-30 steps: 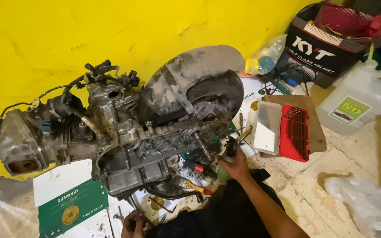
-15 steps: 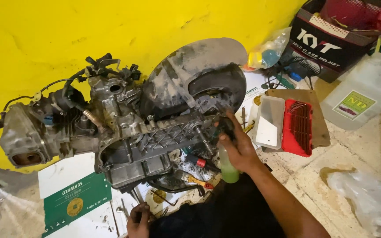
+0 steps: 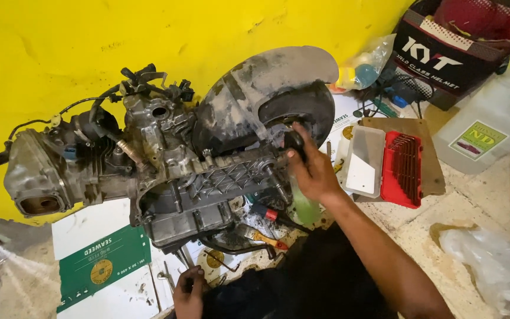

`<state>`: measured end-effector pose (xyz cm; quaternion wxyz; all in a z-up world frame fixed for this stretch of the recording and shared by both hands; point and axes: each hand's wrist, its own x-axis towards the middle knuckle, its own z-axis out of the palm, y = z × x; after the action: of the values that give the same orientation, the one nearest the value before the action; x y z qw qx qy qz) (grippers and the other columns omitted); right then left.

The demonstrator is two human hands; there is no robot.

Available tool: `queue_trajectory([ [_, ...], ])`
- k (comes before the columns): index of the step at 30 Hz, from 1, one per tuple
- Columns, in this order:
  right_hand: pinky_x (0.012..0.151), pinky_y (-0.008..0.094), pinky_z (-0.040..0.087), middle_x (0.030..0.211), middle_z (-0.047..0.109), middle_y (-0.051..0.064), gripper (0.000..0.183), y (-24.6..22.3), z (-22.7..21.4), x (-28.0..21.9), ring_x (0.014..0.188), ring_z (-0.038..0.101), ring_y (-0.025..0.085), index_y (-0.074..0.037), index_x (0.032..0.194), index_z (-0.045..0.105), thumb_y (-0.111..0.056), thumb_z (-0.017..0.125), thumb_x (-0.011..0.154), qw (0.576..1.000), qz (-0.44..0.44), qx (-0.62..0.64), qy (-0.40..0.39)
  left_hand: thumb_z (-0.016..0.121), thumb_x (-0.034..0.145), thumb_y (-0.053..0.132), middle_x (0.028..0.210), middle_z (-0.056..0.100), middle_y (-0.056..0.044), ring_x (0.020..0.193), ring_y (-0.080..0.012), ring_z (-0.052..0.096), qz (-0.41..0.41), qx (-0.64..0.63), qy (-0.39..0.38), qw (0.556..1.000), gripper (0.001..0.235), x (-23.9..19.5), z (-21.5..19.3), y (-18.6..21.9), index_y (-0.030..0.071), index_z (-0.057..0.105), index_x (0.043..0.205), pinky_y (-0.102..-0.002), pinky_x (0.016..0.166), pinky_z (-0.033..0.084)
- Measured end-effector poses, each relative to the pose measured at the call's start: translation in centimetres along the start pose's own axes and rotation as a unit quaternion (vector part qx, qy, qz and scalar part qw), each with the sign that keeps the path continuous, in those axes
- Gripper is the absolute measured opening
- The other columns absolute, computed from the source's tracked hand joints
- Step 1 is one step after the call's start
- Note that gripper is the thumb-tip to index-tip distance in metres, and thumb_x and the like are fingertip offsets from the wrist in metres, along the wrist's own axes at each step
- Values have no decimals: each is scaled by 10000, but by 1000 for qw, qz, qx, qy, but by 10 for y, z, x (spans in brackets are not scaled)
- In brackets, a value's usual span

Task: Cleaning a motorcycle engine block using a brush and cleaning solution.

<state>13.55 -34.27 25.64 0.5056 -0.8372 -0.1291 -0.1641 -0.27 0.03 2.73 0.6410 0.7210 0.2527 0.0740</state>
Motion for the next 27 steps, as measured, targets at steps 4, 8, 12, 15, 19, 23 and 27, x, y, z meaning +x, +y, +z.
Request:
queue_trajectory([
  [4,423,287,319,562,545,-8,535,-10,-11,3,433,471,131,-108,1465,320,-303,425,977,1000,25,-16,10,672,866,78,791,672,-200,706,-250,597,2,-31,-5,1000,215,4,0,-13,-89,681,1002,-326,670,472],
  [8,506,286,413,869,631,67,525,-4,-12,6,566,568,161,-87,1458,321,-262,429,974,1000,13,-20,18,662,857,93,859,696,-186,767,-249,633,15,-9,-13,1000,242,1,0,-5,-82,682,1023,-326,730,500],
  [12,566,278,431,1078,691,69,592,-5,-13,6,634,569,154,-54,1472,289,-335,421,968,999,22,-14,20,645,890,198,740,650,-161,654,-225,576,-46,63,-23,997,324,-14,3,33,-60,688,1081,-318,646,468],
  [15,500,298,378,690,619,59,605,0,-10,7,532,533,178,-67,1498,283,-347,437,985,998,13,-51,17,656,855,162,1060,708,-136,922,-210,642,20,42,-52,998,287,-10,2,17,-36,655,1063,-295,825,491],
  [19,576,299,465,991,683,123,514,1,-3,11,630,604,185,-43,1474,290,-230,442,1021,998,-60,-32,19,674,839,147,758,662,-80,641,-160,558,34,116,-79,989,261,-28,6,44,30,678,1072,-279,603,476],
  [23,596,294,462,989,689,144,471,-9,-3,18,658,583,180,15,1434,341,-219,429,1036,993,-95,-53,53,699,813,175,706,672,-81,582,-170,570,48,188,-120,974,296,-31,10,51,33,683,1073,-288,564,478],
  [27,664,325,499,1117,668,221,468,-14,-3,21,765,642,239,27,1437,354,-180,470,1034,986,-131,-89,53,700,803,211,742,670,-61,590,-163,567,72,242,-136,958,282,-29,10,47,80,699,1053,-283,579,481],
])
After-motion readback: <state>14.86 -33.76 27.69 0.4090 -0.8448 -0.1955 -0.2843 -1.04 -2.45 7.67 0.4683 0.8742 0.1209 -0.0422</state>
